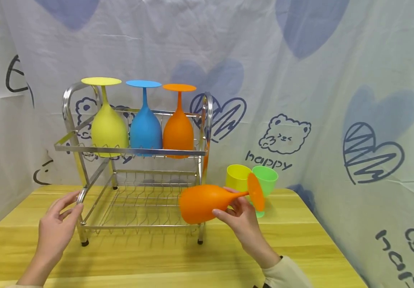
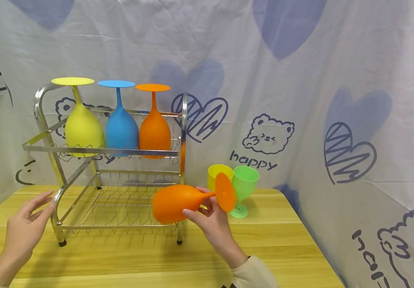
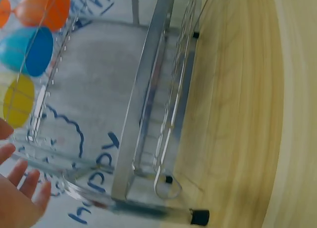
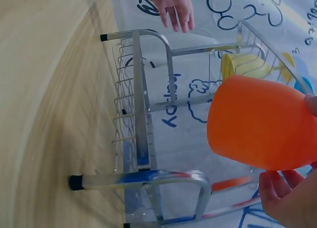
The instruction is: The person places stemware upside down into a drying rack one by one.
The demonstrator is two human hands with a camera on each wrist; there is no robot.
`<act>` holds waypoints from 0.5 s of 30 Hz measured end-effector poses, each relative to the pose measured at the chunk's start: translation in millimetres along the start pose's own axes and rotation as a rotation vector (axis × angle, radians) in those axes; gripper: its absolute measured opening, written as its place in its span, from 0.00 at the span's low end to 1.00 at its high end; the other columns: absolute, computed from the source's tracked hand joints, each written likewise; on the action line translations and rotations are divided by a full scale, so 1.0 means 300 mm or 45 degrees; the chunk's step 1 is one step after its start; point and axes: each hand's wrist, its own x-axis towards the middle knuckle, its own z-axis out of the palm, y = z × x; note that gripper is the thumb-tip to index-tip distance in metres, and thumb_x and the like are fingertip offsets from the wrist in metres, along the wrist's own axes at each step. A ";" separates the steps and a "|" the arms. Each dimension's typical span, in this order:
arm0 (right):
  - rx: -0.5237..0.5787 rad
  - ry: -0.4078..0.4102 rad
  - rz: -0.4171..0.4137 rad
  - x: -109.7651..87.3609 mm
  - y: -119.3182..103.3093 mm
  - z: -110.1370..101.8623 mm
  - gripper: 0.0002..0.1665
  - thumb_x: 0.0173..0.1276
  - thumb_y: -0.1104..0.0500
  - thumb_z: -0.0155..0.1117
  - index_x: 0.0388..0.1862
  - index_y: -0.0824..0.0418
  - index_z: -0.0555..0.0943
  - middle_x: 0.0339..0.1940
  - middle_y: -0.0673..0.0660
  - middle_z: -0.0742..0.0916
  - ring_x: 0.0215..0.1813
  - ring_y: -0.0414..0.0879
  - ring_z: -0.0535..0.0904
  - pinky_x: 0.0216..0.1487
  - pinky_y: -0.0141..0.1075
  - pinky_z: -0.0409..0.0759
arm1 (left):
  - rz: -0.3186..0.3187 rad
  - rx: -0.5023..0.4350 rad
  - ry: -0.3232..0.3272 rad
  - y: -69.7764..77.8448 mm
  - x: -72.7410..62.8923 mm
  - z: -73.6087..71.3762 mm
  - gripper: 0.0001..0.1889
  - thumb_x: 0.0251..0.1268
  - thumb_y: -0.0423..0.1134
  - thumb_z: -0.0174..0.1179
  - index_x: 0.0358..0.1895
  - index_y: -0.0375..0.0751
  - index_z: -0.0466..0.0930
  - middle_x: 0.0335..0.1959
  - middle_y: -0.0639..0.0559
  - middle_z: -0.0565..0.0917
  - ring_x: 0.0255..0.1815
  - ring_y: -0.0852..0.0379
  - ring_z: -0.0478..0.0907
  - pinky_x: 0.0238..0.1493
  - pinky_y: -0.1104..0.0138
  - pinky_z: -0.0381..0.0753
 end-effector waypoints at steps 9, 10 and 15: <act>-0.227 -0.121 -0.458 0.038 0.023 0.100 0.35 0.54 0.74 0.72 0.61 0.71 0.68 0.58 0.67 0.78 0.56 0.60 0.77 0.55 0.45 0.79 | -0.329 -0.018 -0.103 -0.074 0.048 -0.035 0.28 0.72 0.48 0.53 0.71 0.42 0.65 0.45 0.74 0.72 0.49 0.68 0.75 0.42 0.82 0.73; -0.255 -0.127 -0.501 0.044 0.025 0.112 0.36 0.53 0.75 0.72 0.61 0.70 0.68 0.57 0.68 0.78 0.56 0.60 0.77 0.55 0.47 0.79 | -0.352 -0.021 -0.117 -0.079 0.052 -0.035 0.28 0.73 0.50 0.53 0.71 0.42 0.64 0.46 0.75 0.72 0.46 0.75 0.71 0.46 0.79 0.74; -0.310 -0.142 -0.558 0.073 0.039 0.163 0.39 0.52 0.73 0.74 0.62 0.66 0.68 0.58 0.65 0.79 0.57 0.56 0.77 0.53 0.47 0.80 | -0.396 -0.083 -0.157 -0.100 0.069 -0.032 0.28 0.73 0.51 0.51 0.69 0.40 0.65 0.47 0.75 0.72 0.42 0.81 0.68 0.44 0.82 0.73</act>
